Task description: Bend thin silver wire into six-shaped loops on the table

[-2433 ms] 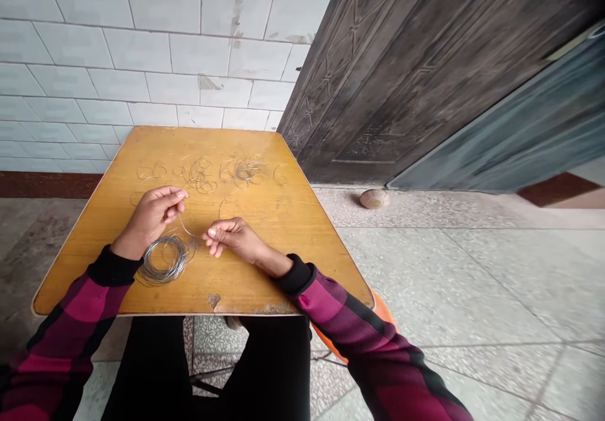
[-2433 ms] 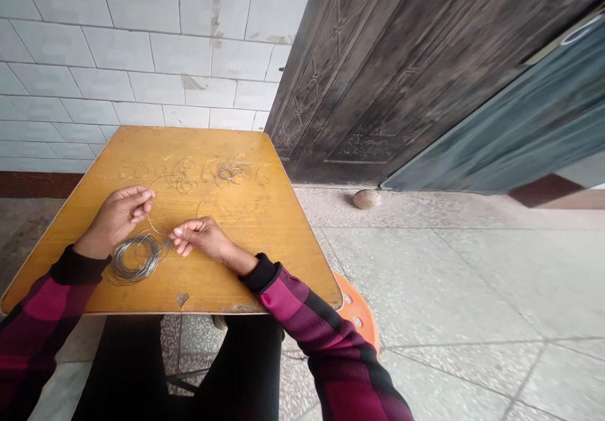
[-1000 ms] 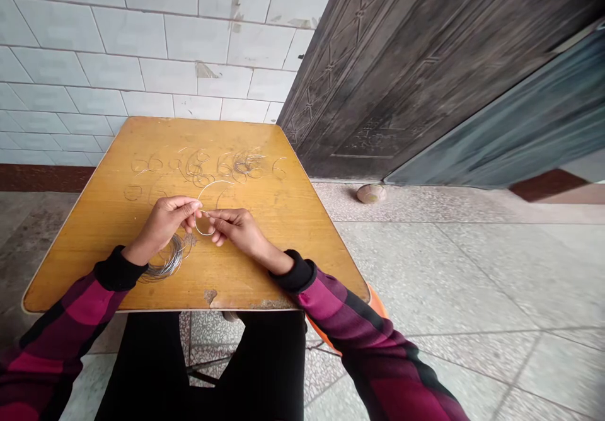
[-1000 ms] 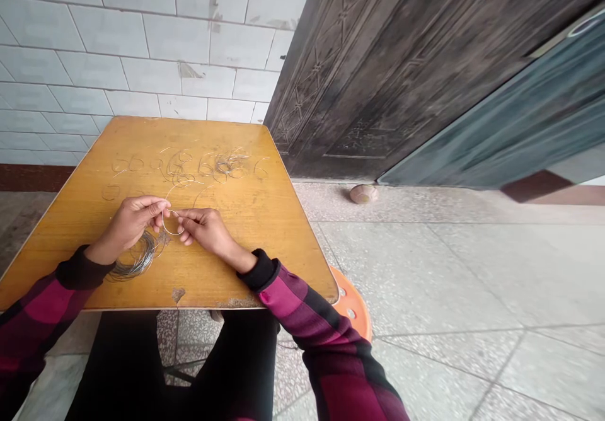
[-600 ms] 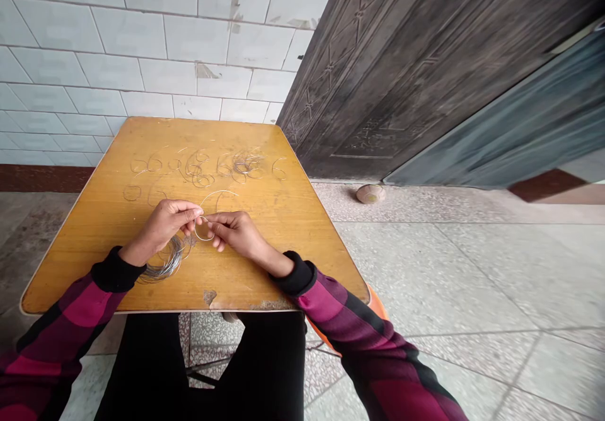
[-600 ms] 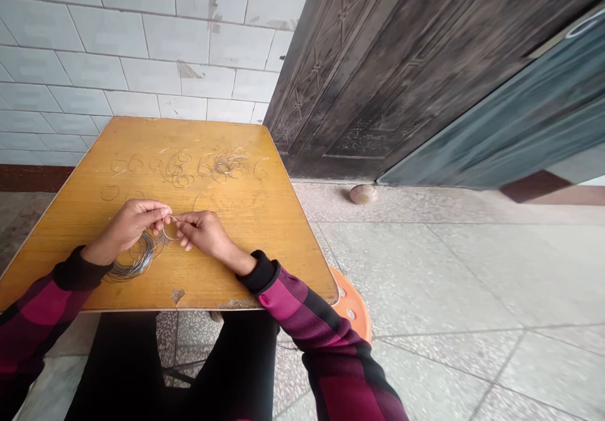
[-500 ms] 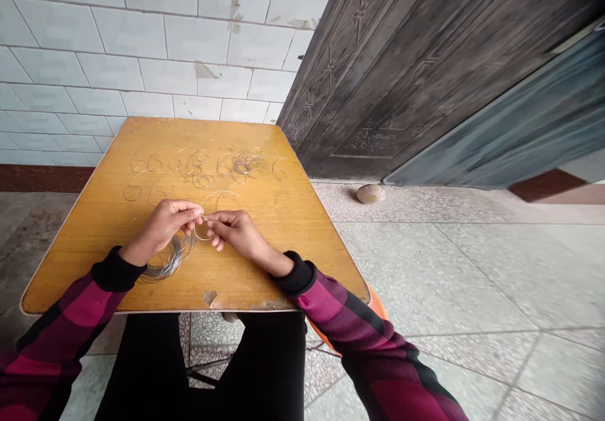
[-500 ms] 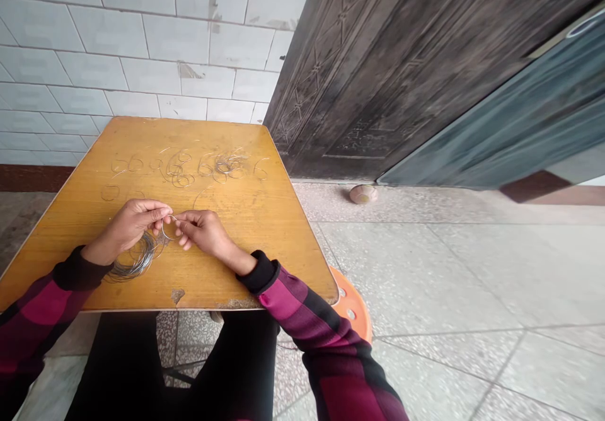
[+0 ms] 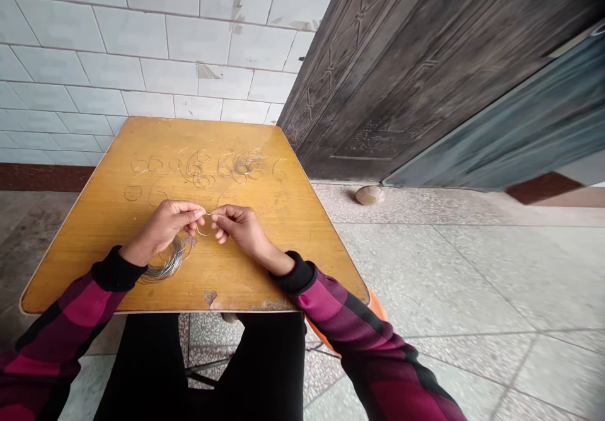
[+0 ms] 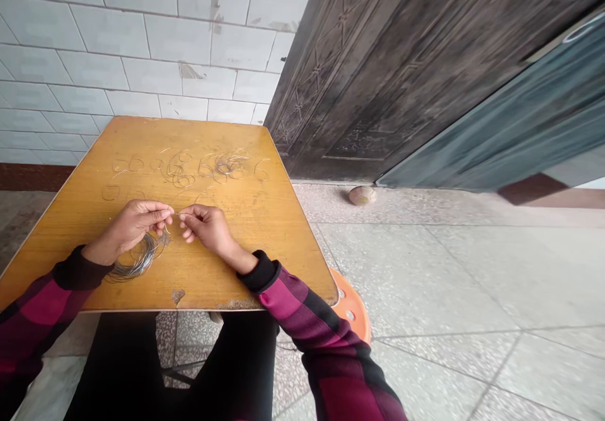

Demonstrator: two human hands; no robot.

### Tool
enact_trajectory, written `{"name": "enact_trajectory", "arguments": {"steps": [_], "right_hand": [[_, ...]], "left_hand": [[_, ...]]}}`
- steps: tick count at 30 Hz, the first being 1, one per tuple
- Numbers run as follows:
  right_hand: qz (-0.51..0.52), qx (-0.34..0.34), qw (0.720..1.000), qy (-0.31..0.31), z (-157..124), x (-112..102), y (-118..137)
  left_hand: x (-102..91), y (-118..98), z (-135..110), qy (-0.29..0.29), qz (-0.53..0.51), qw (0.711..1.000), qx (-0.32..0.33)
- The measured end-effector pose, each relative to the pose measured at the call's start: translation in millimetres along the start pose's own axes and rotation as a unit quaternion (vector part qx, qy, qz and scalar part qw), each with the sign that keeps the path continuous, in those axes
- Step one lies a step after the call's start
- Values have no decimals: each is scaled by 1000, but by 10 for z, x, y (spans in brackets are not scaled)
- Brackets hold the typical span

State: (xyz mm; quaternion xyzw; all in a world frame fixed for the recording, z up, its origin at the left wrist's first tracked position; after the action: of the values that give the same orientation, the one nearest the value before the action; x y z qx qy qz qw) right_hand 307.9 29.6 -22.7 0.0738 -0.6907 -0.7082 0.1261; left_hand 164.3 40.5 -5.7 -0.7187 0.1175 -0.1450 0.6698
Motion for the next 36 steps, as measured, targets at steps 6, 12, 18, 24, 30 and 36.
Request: {"name": "enact_trajectory", "arguments": {"steps": [6,12,18,24,30,36], "right_hand": [[51,17,999,5,36,-11,-59],[91,33,995,-9,68,-53,-114],[100,43,994,-23,83,-79,-128],[99,58,993,-9,67,-28,-183],[88,65,994,13,44,13,-190],[77,54,995,27,87,-2,-173]], "left_hand": [[-72,50,35,-27,-57,998,6],[-118,69,40,-23,-67,998,-5],[-109,36,23,-31,-40,999,17],[-83,43,20,-29,0,999,30],[-75,35,1,-16,82,996,-9],[-14,62,-7,12,151,988,-20]]}}
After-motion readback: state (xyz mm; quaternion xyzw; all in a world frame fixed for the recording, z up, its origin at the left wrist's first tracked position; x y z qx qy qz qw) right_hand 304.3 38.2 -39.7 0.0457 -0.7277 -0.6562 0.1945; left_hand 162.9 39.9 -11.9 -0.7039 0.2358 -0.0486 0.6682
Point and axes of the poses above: each hand's wrist, its own z-axis towards the middle knuckle, its own x-axis out of the palm, y = z × x, the point moved 6 cm from there along z, towards the middle knuckle, and after that the axes turned 1 degree about -z, right-handed, at the moved point
